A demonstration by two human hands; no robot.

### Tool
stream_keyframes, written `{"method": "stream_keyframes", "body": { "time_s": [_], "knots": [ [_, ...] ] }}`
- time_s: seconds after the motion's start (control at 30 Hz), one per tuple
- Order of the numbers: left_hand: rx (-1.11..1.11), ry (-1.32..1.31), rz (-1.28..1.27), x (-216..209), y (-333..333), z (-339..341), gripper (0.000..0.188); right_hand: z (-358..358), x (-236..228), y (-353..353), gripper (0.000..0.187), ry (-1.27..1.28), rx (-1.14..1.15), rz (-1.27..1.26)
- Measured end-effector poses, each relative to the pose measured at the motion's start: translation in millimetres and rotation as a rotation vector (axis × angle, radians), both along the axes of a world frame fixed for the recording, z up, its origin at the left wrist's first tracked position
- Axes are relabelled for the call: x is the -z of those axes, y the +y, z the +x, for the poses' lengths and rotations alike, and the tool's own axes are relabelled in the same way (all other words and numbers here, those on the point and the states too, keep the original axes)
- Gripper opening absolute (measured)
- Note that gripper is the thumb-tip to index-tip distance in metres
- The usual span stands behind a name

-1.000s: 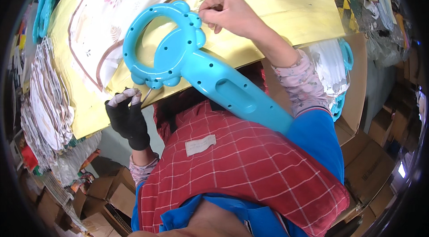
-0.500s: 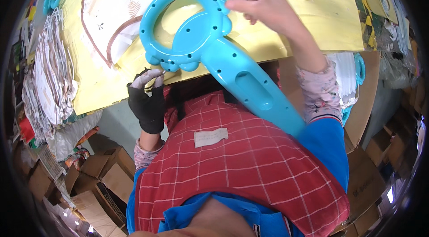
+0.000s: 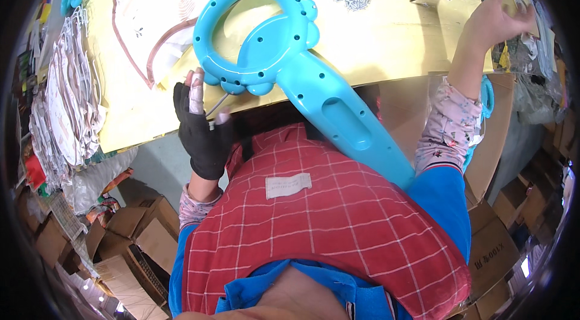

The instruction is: The person repeatedly assembles a light blue plastic baby toy by attaching a patterned fabric cover to its handle using a hot glue gun. The person picks up the toy, applies glue, and presses the fabric into place, repeating this process for multiple units.

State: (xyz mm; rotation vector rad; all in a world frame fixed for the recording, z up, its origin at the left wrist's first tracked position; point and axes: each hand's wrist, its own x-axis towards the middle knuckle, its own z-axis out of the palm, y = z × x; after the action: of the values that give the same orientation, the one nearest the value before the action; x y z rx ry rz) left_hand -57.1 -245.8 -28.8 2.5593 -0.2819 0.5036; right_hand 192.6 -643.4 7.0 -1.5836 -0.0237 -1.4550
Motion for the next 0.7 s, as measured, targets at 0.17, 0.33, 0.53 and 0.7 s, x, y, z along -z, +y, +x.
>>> {"method": "stream_keyframes", "body": {
  "time_s": [0.17,0.33,0.53,0.7],
  "knots": [
    [0.522,-0.119,0.221,7,-62,49,0.05,36,27,-13,0.051,0.591,-0.573,0.451],
    [0.652,-0.188,0.147,10,-80,79,0.036,4,7,34,0.058,0.394,-0.802,0.261],
    [0.695,-0.137,0.12,7,-81,79,0.038,-45,-32,114,0.058,0.421,-1.287,0.379],
    [0.661,-0.168,0.119,12,-81,77,0.038,-62,-37,156,0.067,0.352,-1.24,0.483]
  ]
}}
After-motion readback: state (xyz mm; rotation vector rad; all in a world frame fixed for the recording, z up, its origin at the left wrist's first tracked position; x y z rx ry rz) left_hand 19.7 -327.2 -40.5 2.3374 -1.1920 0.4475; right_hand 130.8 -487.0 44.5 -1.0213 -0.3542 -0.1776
